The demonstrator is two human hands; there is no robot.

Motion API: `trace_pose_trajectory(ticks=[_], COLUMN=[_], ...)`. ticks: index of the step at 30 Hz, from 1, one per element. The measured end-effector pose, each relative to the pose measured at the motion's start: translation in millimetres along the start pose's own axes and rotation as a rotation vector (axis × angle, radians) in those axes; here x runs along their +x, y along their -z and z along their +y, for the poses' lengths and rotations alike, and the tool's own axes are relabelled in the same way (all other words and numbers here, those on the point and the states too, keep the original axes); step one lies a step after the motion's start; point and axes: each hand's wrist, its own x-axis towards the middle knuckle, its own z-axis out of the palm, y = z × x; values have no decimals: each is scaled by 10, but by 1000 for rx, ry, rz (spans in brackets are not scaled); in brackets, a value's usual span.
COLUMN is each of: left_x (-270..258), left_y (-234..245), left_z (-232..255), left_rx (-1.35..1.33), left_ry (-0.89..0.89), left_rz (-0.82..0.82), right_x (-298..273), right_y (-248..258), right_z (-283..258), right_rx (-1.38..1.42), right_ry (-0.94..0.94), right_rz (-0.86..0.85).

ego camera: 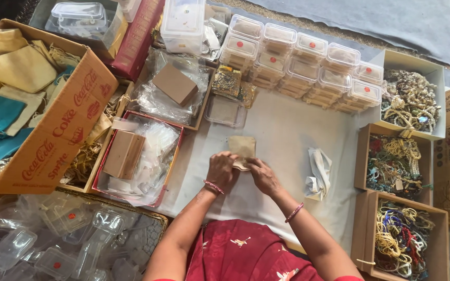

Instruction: The person picks up jewelry items from boxes, cleans them with a cloth, and places them into small plastic bags. They then put the bags into small paper pouches and finally into clear plastic containers, stacking the containers on the table.

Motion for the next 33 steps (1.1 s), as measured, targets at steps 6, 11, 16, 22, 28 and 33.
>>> trace_pose_trajectory(ticks=[6,11,16,22,28,33], left_x=[-346,-383,-387,-199,-198,-348], left_y=[-262,-116,-65,19,-391,-670], left_z=[-264,-218,-228,-150,-329,-428], left_rx=[-76,-55,-115,-326,-285,-125], left_ry=[108,-94,-162,243,188,-51], left_rz=[-113,-138,-284,-639,-446,-290], right_x=[-74,-198,-339,-351,-173,-179], right_y=[62,132,33,-69,-24,-113], right_z=[-55,-221,-113,201,180,241], right_rx=[-32,-120,-169,224,154,70], right_ry=[-54,37,154,-129,-328,-224], right_rz=[-40,-11,133,-185,-67,139])
